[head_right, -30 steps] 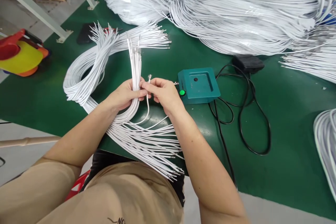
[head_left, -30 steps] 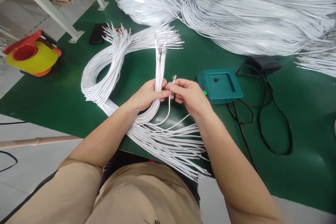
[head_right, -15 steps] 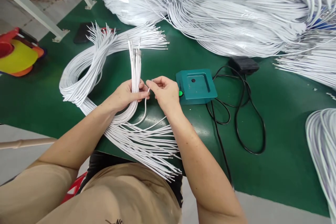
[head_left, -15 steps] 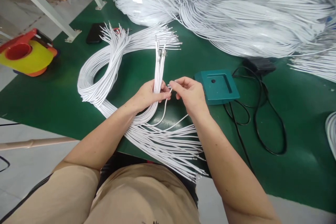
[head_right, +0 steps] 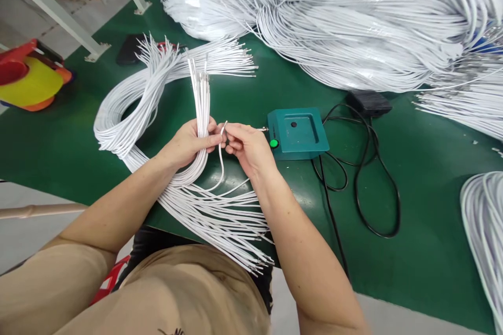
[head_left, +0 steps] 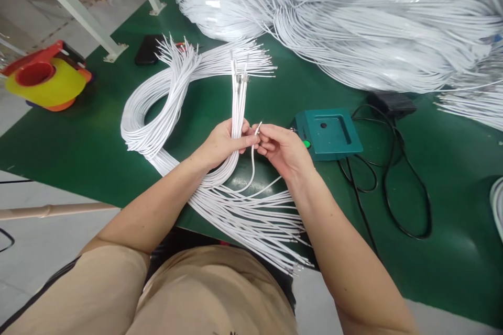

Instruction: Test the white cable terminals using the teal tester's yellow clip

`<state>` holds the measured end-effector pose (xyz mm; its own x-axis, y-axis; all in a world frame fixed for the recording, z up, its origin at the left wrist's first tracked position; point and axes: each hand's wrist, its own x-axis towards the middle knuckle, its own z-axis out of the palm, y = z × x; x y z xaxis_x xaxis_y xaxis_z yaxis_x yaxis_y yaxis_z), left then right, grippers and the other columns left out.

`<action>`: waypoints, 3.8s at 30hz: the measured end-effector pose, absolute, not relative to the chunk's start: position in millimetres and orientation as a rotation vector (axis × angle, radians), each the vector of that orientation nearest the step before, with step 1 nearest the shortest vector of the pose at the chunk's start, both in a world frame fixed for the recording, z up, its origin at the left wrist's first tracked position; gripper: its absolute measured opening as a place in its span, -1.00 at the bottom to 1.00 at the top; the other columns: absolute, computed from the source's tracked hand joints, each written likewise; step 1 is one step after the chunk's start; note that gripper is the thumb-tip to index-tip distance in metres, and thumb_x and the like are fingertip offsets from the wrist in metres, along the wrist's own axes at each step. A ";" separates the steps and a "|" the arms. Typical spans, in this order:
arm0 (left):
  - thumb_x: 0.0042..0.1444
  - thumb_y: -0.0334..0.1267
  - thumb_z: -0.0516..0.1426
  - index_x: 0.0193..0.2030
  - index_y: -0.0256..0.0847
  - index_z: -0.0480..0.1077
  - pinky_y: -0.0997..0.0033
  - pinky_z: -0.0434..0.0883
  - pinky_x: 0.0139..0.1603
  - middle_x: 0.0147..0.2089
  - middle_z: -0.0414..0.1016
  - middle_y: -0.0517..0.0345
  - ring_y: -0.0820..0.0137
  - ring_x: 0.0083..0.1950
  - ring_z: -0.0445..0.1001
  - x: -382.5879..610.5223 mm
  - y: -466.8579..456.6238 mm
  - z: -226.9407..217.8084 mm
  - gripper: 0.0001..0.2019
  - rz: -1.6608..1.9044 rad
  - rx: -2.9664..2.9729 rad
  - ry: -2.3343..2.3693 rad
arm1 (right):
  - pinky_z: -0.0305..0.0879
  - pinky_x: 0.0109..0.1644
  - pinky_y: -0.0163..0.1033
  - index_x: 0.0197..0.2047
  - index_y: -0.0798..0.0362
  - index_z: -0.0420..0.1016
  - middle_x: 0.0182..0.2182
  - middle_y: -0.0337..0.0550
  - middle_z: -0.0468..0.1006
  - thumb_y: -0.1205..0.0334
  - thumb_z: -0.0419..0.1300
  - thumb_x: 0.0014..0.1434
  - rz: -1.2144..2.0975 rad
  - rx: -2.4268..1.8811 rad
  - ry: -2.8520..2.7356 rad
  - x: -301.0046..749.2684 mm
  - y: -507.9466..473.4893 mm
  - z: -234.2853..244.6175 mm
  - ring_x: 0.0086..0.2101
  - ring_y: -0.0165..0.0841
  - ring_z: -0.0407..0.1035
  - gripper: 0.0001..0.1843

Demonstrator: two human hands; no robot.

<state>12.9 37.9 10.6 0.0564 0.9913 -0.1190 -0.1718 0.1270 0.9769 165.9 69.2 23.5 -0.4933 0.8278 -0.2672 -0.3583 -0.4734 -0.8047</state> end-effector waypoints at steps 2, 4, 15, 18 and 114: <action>-0.14 -0.26 0.36 -0.38 -0.23 0.18 0.60 0.26 -0.53 -0.40 0.40 0.27 0.60 -0.48 0.38 13.6 37.3 11.2 -0.61 1.190 1.023 1.130 | 0.04 -0.51 -0.37 -0.58 0.10 0.38 -0.64 -0.41 0.15 0.21 0.31 -0.04 2.066 -0.856 -0.866 165.7 69.3 22.5 -0.60 -0.58 -0.04 -0.78; -0.11 -0.26 0.35 -0.37 -0.23 0.17 0.59 0.26 -0.53 -0.39 0.43 0.24 0.57 -0.46 0.41 15.0 36.7 12.5 -0.62 1.190 1.050 1.149 | 0.05 -0.50 -0.36 -0.62 0.07 0.30 -0.66 -0.41 0.13 0.21 0.30 -0.04 2.063 -0.889 -0.875 166.2 69.6 22.5 -0.60 -0.57 -0.04 -0.72; -0.06 -0.33 0.31 -0.38 -0.21 0.15 0.55 0.32 -0.47 -0.46 0.45 0.26 0.57 -0.51 0.41 18.8 34.4 12.9 -0.66 1.109 1.152 1.147 | 0.17 -0.42 -0.30 -0.63 0.04 0.26 -0.68 -0.39 0.16 -0.12 0.35 -0.05 2.023 -0.903 -1.020 168.2 70.6 24.5 -0.60 -0.51 0.12 -0.51; -0.06 -0.32 0.31 -0.37 -0.23 0.18 0.55 0.34 -0.46 -0.46 0.42 0.28 0.60 -0.52 0.37 16.0 35.6 12.2 -0.68 1.135 1.140 1.162 | 0.24 -0.35 -0.29 -0.60 0.04 0.28 -0.67 -0.38 0.19 -0.19 0.34 -0.05 2.076 -0.863 -1.021 171.1 71.6 22.3 -0.56 -0.49 0.17 -0.49; -0.01 -0.16 0.28 -0.26 -0.29 0.54 0.36 0.44 -0.12 -0.29 0.58 0.08 0.39 -0.25 0.52 8.5 36.2 13.8 -0.76 0.864 1.244 1.266 | 0.20 -0.36 -0.29 -0.44 0.08 0.57 -0.52 -0.25 0.49 0.12 0.33 -0.06 1.303 -1.240 -1.590 178.2 75.1 29.8 -0.47 -0.45 0.26 -0.81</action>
<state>8.5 36.2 13.8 0.1605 0.9653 -0.2058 0.1601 0.1803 0.9705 178.2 75.1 29.8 -0.2742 0.9608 -0.0404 0.2280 0.0241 -0.9734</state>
